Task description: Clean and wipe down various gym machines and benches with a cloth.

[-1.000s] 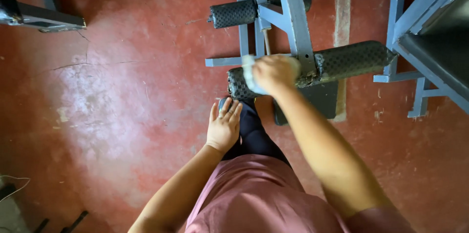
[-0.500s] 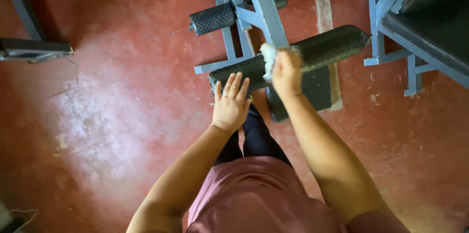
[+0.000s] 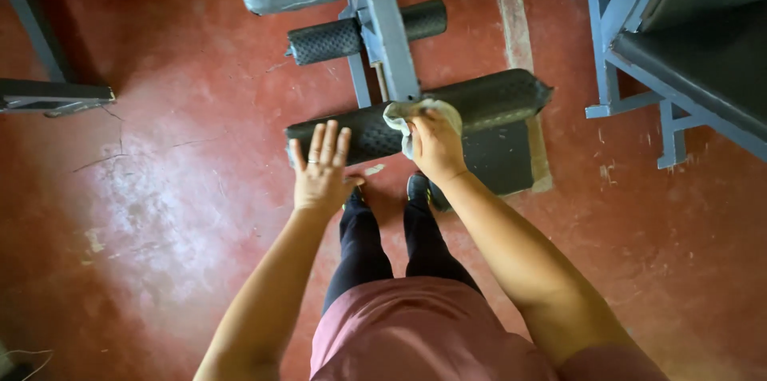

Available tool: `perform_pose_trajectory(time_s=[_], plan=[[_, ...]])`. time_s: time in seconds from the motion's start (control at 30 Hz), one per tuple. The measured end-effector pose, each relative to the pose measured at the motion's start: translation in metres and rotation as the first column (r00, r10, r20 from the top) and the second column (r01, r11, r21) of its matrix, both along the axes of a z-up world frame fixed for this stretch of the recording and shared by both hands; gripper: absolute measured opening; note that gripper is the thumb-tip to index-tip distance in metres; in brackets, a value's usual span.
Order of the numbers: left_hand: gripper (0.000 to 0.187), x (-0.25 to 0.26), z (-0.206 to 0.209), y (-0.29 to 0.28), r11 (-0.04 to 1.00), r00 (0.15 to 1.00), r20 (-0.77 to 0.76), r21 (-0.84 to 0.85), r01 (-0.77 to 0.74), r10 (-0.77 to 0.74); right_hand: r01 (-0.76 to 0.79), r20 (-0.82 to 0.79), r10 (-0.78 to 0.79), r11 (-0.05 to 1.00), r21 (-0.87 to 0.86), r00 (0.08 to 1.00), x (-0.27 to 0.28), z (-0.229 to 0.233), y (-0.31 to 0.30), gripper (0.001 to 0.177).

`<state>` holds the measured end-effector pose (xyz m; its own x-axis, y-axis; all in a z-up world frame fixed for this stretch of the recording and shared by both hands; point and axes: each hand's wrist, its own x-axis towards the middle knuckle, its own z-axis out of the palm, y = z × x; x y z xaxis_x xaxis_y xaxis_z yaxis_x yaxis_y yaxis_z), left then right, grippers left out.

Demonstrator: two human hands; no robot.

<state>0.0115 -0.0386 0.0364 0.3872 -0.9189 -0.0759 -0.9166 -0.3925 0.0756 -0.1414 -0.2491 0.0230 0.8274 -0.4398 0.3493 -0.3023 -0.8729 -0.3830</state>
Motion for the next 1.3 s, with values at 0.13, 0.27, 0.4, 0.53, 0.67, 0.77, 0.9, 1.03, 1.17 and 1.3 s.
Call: perform_pose_trajectory(time_s=[0.13,0.27,0.4,0.53,0.67,0.77,0.9,1.03,1.17,1.3], plan=[[0.111,-0.017,0.019,-0.026,0.986,0.969,-0.180,0.027,-0.167,0.169,0.226,0.025,-0.229,0.971,0.083,0.973,-0.051,0.000,-0.019,0.016],[0.122,-0.051,0.042,-0.090,0.984,0.951,-0.250,0.054,-0.171,0.179,0.149,0.250,-0.166,0.985,0.085,0.954,-0.054,0.104,-0.044,0.023],[0.130,-0.082,0.008,-0.150,0.980,0.973,-0.168,0.146,-0.135,0.159,0.017,0.039,-0.012,0.991,-0.135,0.999,-0.034,0.035,-0.060,0.026],[0.118,-0.081,-0.008,-0.170,0.944,0.963,-0.123,0.262,-0.202,0.241,0.088,-0.054,-0.104,0.968,-0.235,0.993,-0.001,-0.017,-0.087,0.025],[0.137,-0.073,-0.008,-0.158,0.934,0.958,-0.154,0.302,-0.188,0.243,0.080,-0.043,-0.091,0.973,-0.217,0.995,0.018,-0.034,-0.096,0.038],[0.137,-0.063,-0.004,-0.145,0.948,0.963,-0.157,0.270,-0.171,0.218,0.006,-0.004,-0.007,0.968,-0.250,1.000,0.003,0.003,-0.085,0.035],[0.139,-0.056,-0.010,-0.140,0.958,0.967,-0.146,0.229,-0.172,0.209,0.007,-0.111,-0.028,0.983,-0.184,0.993,-0.053,0.027,-0.106,0.039],[0.130,-0.072,0.002,-0.157,0.916,0.950,-0.146,0.340,-0.214,0.276,0.167,-0.153,-0.209,0.954,-0.249,0.966,-0.074,-0.008,-0.134,0.031],[0.131,-0.084,-0.001,-0.170,0.912,0.938,-0.151,0.325,-0.250,0.311,0.139,-0.114,-0.164,0.969,-0.204,0.980,-0.017,0.003,-0.099,0.040],[0.120,-0.081,-0.011,-0.161,0.917,0.951,-0.079,0.298,-0.263,0.299,0.051,-0.132,-0.072,0.987,-0.154,0.989,-0.012,0.000,-0.081,0.047]])
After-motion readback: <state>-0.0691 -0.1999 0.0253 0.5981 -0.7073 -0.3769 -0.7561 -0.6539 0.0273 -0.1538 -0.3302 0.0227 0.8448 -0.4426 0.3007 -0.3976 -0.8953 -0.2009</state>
